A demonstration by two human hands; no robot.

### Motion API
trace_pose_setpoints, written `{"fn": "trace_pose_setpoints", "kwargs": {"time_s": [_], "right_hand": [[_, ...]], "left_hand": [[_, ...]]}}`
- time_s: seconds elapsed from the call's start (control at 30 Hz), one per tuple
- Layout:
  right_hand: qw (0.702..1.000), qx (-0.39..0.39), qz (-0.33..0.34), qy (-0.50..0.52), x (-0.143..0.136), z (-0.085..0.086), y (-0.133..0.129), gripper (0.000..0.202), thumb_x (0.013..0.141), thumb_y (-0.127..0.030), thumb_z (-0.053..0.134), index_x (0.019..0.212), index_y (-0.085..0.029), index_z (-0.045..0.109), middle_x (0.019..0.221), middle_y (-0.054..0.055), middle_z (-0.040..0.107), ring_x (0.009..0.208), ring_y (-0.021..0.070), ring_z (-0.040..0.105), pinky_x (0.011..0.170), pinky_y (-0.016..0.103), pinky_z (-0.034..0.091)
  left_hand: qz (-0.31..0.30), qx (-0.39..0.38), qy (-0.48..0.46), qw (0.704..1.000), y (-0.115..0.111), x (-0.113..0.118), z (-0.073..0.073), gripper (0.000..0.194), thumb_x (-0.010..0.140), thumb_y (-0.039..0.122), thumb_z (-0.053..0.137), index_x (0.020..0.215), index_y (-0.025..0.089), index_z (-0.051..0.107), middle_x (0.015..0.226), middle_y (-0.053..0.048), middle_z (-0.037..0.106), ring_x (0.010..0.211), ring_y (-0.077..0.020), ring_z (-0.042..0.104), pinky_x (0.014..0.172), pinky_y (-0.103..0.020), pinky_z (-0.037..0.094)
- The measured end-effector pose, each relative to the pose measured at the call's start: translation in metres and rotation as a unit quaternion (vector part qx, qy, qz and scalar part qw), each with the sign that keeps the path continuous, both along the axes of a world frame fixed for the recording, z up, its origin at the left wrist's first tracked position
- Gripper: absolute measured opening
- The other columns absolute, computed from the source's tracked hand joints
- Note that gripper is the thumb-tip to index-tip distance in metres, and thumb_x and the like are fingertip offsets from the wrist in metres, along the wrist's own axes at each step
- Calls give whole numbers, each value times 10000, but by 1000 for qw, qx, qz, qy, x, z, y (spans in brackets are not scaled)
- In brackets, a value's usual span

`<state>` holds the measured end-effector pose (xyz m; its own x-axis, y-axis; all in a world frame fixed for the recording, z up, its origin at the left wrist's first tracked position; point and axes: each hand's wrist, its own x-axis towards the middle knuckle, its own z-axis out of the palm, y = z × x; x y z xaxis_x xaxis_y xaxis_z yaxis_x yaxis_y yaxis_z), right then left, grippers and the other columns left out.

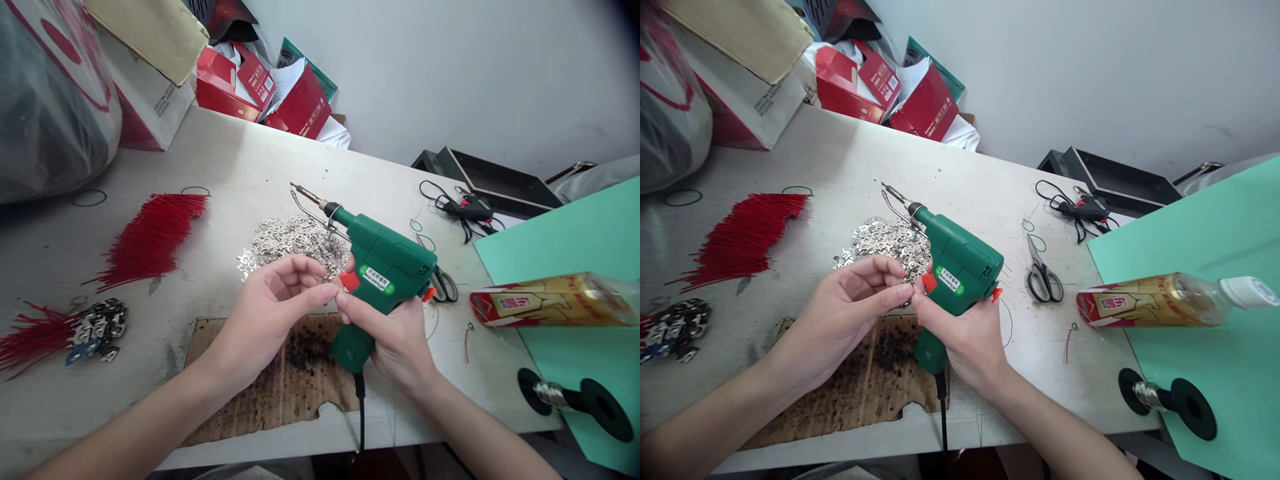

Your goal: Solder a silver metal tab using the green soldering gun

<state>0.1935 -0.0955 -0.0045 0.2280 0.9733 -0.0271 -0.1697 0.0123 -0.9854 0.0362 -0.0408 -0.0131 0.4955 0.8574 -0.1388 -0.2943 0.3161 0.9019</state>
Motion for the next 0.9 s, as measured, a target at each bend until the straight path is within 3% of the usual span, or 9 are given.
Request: {"fn": "trace_pose_setpoints", "kwargs": {"time_s": [0.2, 0.6, 0.9], "right_hand": [[1000, 1, -12, -8, 0, -1, -1, 229, 843, -198, 831, 1052, -274, 774, 820, -31, 720, 624, 100, 570, 692, 269, 538], [1000, 13, -7, -28, 1, 1, 0, 279, 853, -172, 818, 1071, -342, 793, 960, -63, 760, 868, 117, 688, 833, 239, 559], [1000, -8, 10, 5, 3, -2, 0, 260, 863, -170, 814, 1094, -279, 771, 877, -35, 708, 660, 94, 545, 706, 270, 502]], "left_hand": [[1, -1, -2, 1000, -1, -1, -1, 186, 838, 225, 843, 953, 200, 699, 854, 16, 688, 801, -72, 633, 748, -142, 528], [1, -4, 15, 1000, 0, 0, -2, 235, 786, 159, 845, 963, 194, 693, 842, 4, 663, 788, -91, 605, 749, -175, 524], [-8, -21, 4, 1000, -1, 2, 0, 265, 805, 226, 863, 990, 178, 678, 836, 6, 665, 785, -83, 617, 750, -160, 531]]}}
